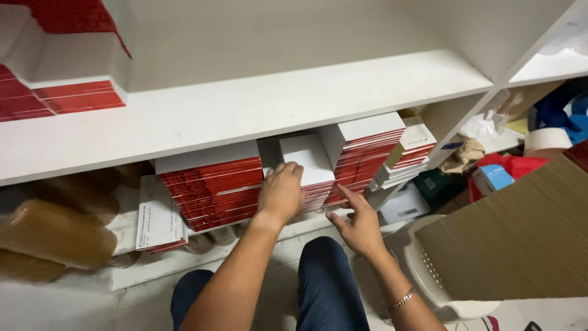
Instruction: The person sits on the floor and organizes stacks of red and white papers on a white shelf. They pick up individual papers, flip through them, and place them back into neat piles on the shelf.
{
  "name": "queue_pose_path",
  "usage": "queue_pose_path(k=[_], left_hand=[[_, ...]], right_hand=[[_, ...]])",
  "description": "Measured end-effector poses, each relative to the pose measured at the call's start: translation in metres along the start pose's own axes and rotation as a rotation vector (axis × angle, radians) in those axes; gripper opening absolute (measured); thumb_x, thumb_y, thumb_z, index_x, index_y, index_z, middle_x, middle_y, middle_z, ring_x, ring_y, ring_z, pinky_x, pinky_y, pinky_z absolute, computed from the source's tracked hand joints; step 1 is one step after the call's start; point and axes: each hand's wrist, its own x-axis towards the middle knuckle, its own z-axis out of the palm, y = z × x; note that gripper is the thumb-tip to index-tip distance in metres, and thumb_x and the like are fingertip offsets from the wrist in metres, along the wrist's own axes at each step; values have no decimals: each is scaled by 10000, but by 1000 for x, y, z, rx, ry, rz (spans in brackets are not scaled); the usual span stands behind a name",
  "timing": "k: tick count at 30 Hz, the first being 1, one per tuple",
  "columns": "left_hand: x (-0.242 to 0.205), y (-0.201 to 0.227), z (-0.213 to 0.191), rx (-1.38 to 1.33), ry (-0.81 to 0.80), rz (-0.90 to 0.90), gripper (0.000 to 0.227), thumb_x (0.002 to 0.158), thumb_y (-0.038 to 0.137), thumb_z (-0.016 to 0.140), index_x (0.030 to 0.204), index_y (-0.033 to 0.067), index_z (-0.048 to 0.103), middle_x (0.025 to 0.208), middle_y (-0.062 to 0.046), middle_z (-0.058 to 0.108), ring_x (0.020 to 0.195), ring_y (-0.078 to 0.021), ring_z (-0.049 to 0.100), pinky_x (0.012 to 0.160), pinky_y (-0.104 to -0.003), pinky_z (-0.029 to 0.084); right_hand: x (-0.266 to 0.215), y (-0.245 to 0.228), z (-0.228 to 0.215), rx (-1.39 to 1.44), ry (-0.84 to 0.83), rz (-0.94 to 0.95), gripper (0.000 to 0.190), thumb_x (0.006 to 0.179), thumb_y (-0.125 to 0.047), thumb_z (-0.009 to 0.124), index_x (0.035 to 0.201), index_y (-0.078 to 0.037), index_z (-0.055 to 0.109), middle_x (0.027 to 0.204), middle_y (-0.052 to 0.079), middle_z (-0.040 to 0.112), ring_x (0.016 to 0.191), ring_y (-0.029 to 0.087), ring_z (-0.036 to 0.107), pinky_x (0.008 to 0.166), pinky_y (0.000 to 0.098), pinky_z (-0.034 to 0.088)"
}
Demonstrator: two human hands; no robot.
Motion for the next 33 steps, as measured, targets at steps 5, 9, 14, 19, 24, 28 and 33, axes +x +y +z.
queue_pose_path(k=[5,9,14,19,24,28,33], left_hand=[[16,-11,10,112,65,60,379,781,220,835,1118,71,745,1014,-88,710,1017,-307,695,845,-444,583],[28,-10,8,111,48,58,175,861,118,661,972,82,790,896,-78,726,906,-314,738,755,-437,614],[35,-13,17,176,70,102,254,897,71,516,895,19,765,788,-151,740,746,-408,755,635,-523,608],[2,2,-24,112,177,88,297,960,224,500,916,169,788,855,-63,754,762,-368,748,697,-515,586],[-23,4,-34,-207,300,38,314,1052,312,432,1128,203,716,1034,-95,750,823,-437,741,680,-569,596],[-39,8,-53,-321,573,212,158,998,120,542,1052,90,687,998,-104,698,779,-364,692,647,-472,534],[-84,8,-127,-518,600,366,171,1022,31,524,1089,0,678,1067,-154,693,907,-322,712,792,-402,577]], right_hand=[[-1,-3,-8,17,-18,65,703,798,-184,832,1459,-226,596,1335,124,658,1152,358,700,944,455,604],[-1,-4,-8,36,-19,77,707,799,-173,836,1462,-223,594,1336,140,656,1160,375,694,951,470,599],[0,-14,-11,92,-27,88,647,855,-156,792,1468,-209,591,1305,175,677,1150,384,705,959,483,593],[10,9,11,253,-47,96,495,948,-181,708,1436,-189,629,1169,236,746,1095,361,728,922,465,603],[9,0,21,542,-125,186,463,1020,-271,603,1466,-146,610,1173,242,754,1001,253,695,880,373,601],[4,-38,14,925,-215,335,650,961,-417,484,1498,-55,549,1146,216,736,928,304,700,806,395,531],[6,-71,12,1056,-409,371,900,903,-707,272,1543,-119,506,1212,223,692,977,328,660,758,457,504]])
